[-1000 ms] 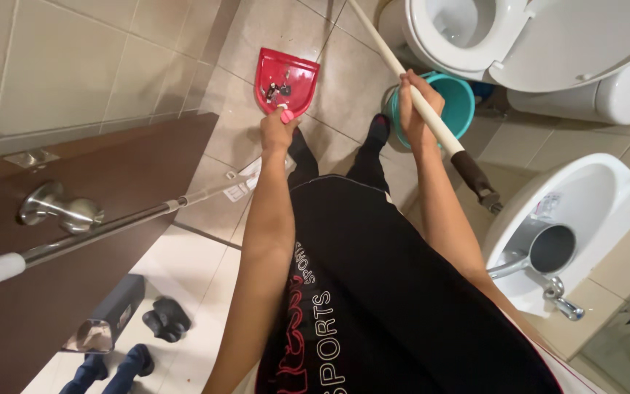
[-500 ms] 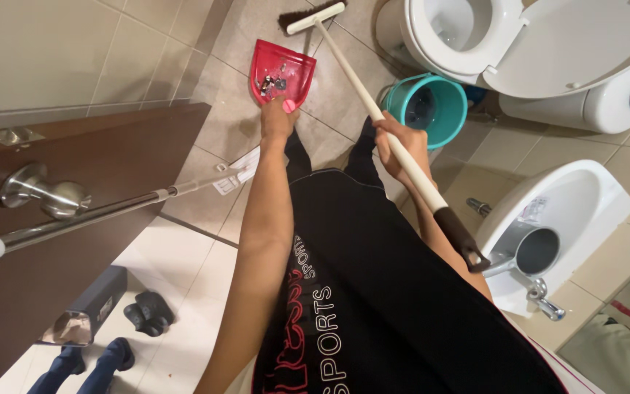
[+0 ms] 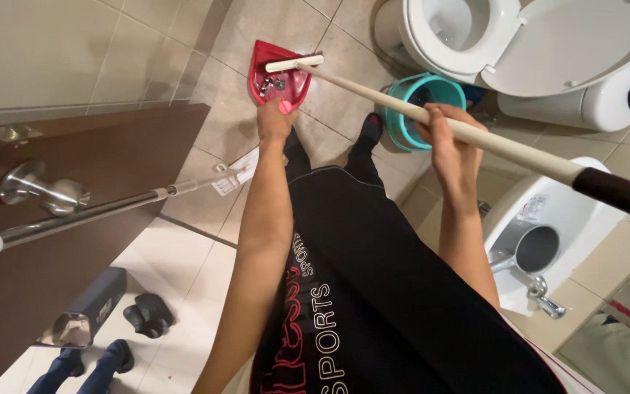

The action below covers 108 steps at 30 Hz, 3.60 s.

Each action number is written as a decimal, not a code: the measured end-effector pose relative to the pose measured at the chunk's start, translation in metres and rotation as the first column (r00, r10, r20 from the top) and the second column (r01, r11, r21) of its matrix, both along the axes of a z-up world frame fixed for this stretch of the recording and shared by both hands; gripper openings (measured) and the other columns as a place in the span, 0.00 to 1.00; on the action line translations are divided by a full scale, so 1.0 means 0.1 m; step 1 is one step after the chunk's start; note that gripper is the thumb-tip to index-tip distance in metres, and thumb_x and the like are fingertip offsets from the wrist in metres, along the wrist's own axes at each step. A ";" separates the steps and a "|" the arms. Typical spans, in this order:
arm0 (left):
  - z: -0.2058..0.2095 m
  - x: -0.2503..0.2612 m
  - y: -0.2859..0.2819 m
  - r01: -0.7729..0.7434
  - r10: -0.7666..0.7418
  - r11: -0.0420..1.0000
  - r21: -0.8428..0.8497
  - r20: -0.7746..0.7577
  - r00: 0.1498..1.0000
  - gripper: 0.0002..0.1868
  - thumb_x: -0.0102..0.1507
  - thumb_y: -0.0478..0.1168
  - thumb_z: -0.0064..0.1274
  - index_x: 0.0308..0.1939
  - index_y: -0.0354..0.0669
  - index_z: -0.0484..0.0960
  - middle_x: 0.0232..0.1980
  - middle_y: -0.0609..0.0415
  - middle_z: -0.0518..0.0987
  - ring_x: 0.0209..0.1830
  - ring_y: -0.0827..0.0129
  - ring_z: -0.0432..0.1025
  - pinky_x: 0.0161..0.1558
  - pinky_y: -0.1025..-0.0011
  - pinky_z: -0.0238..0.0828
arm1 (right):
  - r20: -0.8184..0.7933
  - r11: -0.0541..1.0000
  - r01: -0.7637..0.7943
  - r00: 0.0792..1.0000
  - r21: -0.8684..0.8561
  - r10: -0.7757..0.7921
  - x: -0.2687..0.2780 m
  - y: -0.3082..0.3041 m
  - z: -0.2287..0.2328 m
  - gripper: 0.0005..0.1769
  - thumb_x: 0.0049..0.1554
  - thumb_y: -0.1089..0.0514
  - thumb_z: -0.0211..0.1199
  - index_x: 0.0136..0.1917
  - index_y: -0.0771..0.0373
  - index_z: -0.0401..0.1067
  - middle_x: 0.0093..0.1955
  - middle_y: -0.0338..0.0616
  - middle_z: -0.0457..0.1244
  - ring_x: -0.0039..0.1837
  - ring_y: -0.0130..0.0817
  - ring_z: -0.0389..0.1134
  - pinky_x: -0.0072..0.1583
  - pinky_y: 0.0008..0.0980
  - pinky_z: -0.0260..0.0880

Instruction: The person sweeps the bathroom floor using a broom to collect debris into a dustpan and then uses the broom to sweep the area behind the toilet and around a bucket.

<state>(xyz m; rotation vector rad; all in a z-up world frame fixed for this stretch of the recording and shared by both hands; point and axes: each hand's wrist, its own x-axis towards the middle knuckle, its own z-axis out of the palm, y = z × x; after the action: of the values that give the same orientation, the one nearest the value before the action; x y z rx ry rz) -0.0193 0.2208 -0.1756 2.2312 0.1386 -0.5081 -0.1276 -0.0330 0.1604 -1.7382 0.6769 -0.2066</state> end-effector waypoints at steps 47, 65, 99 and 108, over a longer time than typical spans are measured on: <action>0.42 -0.10 -0.04 0.107 -0.084 0.983 0.148 -0.158 0.984 0.21 0.49 0.45 0.72 0.44 0.44 0.87 0.43 0.40 0.84 0.46 0.47 0.79 0.49 0.57 0.75 | -0.014 0.713 -0.416 0.868 -0.564 0.496 0.08 0.00 -0.24 0.12 0.59 0.67 0.58 0.54 0.73 0.78 0.52 0.58 0.72 0.49 0.44 0.76 0.54 0.34 0.76; 0.53 -0.08 0.01 0.076 -0.064 0.985 0.157 -0.080 0.995 0.21 0.49 0.46 0.72 0.43 0.45 0.87 0.43 0.43 0.84 0.45 0.49 0.79 0.48 0.57 0.75 | 0.035 0.819 -0.313 0.927 -0.482 0.375 0.13 -0.15 0.28 0.11 0.66 0.65 0.59 0.57 0.71 0.79 0.43 0.53 0.72 0.45 0.34 0.75 0.50 0.28 0.75; 0.38 -0.04 0.09 0.069 0.001 0.951 0.302 -0.227 0.974 0.22 0.53 0.49 0.71 0.43 0.40 0.86 0.46 0.39 0.84 0.50 0.49 0.79 0.52 0.58 0.75 | 0.068 0.846 -0.374 0.901 -0.380 0.429 -0.02 -0.06 0.17 0.10 0.64 0.66 0.59 0.54 0.73 0.78 0.49 0.55 0.72 0.47 0.36 0.76 0.52 0.29 0.77; 0.63 0.21 -0.02 0.018 0.012 0.971 0.239 -0.121 0.993 0.21 0.52 0.48 0.70 0.44 0.40 0.86 0.46 0.41 0.84 0.48 0.47 0.79 0.49 0.56 0.75 | 0.079 0.875 -0.218 0.957 -0.433 0.278 -0.07 0.00 0.43 0.11 0.66 0.65 0.58 0.55 0.73 0.78 0.45 0.55 0.72 0.48 0.36 0.76 0.51 0.28 0.76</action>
<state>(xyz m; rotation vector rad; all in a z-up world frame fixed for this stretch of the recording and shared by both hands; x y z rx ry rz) 0.0018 0.2186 -0.1125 2.4351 0.2728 -0.6594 -0.1348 -0.0327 0.2034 -2.1830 0.3094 -0.3089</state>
